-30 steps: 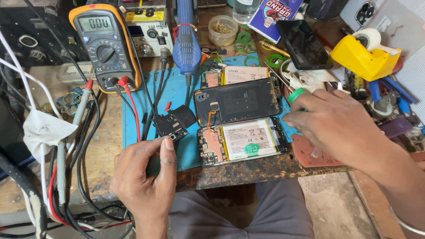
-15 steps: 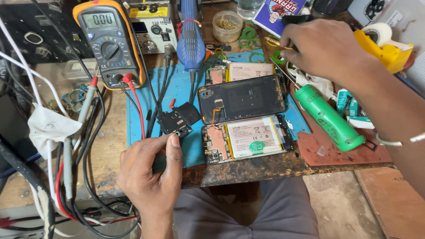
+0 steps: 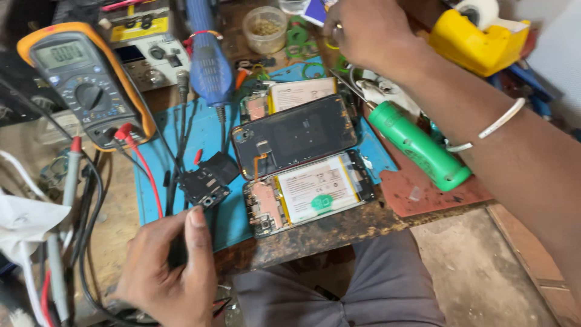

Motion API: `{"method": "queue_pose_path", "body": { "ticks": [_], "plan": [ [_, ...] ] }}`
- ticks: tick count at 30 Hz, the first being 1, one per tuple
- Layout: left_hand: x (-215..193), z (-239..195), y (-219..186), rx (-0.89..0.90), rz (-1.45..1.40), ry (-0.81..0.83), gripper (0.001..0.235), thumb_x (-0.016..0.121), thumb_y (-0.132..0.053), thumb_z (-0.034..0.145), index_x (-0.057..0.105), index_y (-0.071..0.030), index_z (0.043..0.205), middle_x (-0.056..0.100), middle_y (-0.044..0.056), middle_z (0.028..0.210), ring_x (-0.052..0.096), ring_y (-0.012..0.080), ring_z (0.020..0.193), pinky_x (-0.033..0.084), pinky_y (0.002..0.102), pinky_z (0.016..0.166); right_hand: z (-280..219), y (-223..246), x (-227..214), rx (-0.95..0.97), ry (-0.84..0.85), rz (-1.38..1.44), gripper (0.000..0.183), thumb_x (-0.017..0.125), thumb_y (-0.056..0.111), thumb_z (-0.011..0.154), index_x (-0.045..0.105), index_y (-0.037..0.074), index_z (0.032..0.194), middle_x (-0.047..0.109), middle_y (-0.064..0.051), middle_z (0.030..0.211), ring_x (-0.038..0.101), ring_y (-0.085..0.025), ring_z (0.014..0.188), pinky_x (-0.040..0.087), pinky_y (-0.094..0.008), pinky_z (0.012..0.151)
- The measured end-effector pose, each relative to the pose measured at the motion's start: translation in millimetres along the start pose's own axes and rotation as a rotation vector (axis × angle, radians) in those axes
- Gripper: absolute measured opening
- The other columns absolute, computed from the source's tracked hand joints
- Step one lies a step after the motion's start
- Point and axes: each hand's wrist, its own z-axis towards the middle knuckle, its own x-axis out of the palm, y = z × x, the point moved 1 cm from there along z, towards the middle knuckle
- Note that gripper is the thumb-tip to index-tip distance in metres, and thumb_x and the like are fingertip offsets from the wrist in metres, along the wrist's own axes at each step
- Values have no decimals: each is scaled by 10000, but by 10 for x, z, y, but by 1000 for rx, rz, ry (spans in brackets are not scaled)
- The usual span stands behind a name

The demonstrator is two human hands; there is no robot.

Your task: The person works on a disassembled smartphone, applying adhesive tape to the battery and using a small tool to adjust internal components and ribbon cables. The phone remains open on the workbench throughout the clip.

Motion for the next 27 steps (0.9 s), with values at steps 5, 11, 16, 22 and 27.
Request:
{"method": "queue_pose_path", "body": {
  "ticks": [5,11,16,22,27],
  "plan": [
    [19,1,267,-48,-159,120,233,696,-195,1077,677,29,1016,651,97,808,630,106,685,485,232,661,-117,25,-98,-38,-462,143,90,677,68,991,738,51,1055,741,-175,989,699,-397,900,558,-521,752],
    [79,-129,757,-254,115,176,380,651,-306,1016,743,61,1058,651,167,730,539,166,556,391,292,549,-147,26,-325,110,-509,130,135,715,116,1008,626,19,1038,688,-210,938,676,-439,908,545,-533,753],
    [99,-203,1111,-243,121,199,418,652,-341,992,729,46,1130,655,186,767,583,188,645,439,313,630,-371,222,-651,-201,-701,166,304,730,39,917,545,-4,1154,635,-200,1018,651,-434,906,520,-503,756],
    [65,-227,1127,-214,120,210,375,697,-248,932,689,40,1173,650,189,944,608,220,830,467,341,789,-631,516,-1038,55,-331,727,175,637,24,1015,571,13,1178,687,-89,1019,736,-177,875,605,-323,764],
    [10,-74,950,-140,3,189,393,734,-169,882,656,35,1210,646,192,1090,629,247,983,491,364,922,-783,649,-1170,-28,-262,912,395,545,-64,957,535,13,1344,663,-43,1146,699,-109,954,613,-259,885]
  ]
}}
